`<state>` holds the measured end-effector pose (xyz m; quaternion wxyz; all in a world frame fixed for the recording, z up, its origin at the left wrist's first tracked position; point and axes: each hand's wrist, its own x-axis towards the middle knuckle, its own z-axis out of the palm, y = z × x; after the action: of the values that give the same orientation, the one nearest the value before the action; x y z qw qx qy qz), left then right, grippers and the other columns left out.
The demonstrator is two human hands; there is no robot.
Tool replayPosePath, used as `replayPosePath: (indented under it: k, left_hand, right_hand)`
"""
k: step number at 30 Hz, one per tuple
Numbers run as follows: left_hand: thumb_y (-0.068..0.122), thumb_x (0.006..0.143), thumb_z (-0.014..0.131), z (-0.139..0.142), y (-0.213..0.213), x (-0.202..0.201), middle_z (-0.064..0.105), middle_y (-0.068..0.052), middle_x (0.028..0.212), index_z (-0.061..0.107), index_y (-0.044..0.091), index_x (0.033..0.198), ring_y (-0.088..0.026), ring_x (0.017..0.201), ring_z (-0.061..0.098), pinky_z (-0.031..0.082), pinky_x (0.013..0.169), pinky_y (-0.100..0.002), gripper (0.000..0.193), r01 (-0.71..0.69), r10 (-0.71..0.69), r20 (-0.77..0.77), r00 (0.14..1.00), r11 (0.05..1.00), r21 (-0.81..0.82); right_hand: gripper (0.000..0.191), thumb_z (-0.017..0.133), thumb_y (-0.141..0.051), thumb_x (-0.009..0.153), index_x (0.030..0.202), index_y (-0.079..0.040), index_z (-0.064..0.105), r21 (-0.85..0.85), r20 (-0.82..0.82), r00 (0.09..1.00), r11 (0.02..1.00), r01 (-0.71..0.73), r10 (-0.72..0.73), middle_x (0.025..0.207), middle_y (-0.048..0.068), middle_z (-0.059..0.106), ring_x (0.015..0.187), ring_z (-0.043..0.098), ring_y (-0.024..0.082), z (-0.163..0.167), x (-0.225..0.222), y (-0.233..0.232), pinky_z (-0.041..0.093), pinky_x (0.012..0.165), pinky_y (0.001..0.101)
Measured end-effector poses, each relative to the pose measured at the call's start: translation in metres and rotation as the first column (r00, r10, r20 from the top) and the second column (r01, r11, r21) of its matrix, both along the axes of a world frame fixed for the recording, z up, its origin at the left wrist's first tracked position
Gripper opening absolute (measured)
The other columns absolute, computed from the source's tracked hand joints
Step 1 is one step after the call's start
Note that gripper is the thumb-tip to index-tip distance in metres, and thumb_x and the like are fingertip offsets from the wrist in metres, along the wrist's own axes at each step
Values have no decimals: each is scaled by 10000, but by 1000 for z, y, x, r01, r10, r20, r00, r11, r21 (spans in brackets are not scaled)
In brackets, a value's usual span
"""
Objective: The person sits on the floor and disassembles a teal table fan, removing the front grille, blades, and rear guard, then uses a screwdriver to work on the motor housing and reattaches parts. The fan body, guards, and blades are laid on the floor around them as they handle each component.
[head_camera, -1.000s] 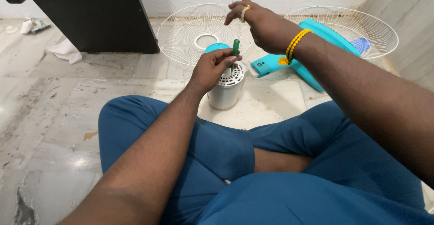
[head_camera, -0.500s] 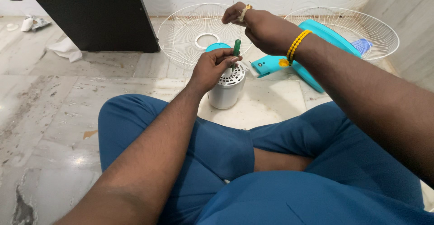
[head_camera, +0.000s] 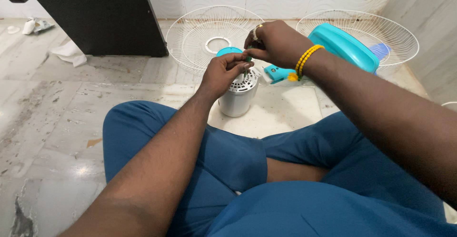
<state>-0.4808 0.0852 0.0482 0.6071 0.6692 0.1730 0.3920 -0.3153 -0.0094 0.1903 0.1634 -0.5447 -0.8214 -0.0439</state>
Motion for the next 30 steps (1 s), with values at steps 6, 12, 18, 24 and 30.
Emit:
replayPosePath:
  k: [6,12,18,24,30]
  left_hand:
    - [140,944,743,5,-5,-2,791,-92,1070,692,-16,1224,-102,971,733,596,854,-255,324,-47,48,-47,998,999,24]
    - [122,948,742,5,-6,-2,787,-90,1067,707,-11,1219,-103,968,727,595,860,-261,303,-20,19,-16,1000,1000,-18]
    - [99,972,688,1,1,1,790,-96,1098,699,-9,1183,-111,1025,755,610,915,-258,238,25,-25,36,999,1000,-4]
    - [99,966,732,5,-1,1,780,-118,1087,702,-28,1202,-132,994,730,596,891,-287,270,-21,21,-15,1000,1000,2]
    - [140,944,733,8,-4,-1,784,-82,1087,683,-15,1257,-107,997,741,598,895,-266,353,-37,37,-4,999,999,19]
  right_hand:
    - [198,771,-224,930,1028,-53,793,18,-59,997,998,53,-52,907,179,754,804,732,325,-6,-3,-1,580,743,408]
    - [258,764,-153,893,1129,-50,759,-51,-174,984,998,30,-38,1011,142,777,899,769,250,-1,-2,-2,598,805,339]
    - [348,793,-209,876,1173,-38,732,-49,-119,993,999,-21,15,1038,144,769,912,757,263,8,-4,-4,586,804,359]
    - [232,771,-211,917,1095,-62,784,-24,-65,998,999,23,-25,962,164,772,842,757,290,11,-4,-2,589,778,381]
    - [235,712,-243,929,1069,-72,792,-54,-72,996,997,47,-51,936,163,770,840,762,295,11,-4,-4,591,784,386]
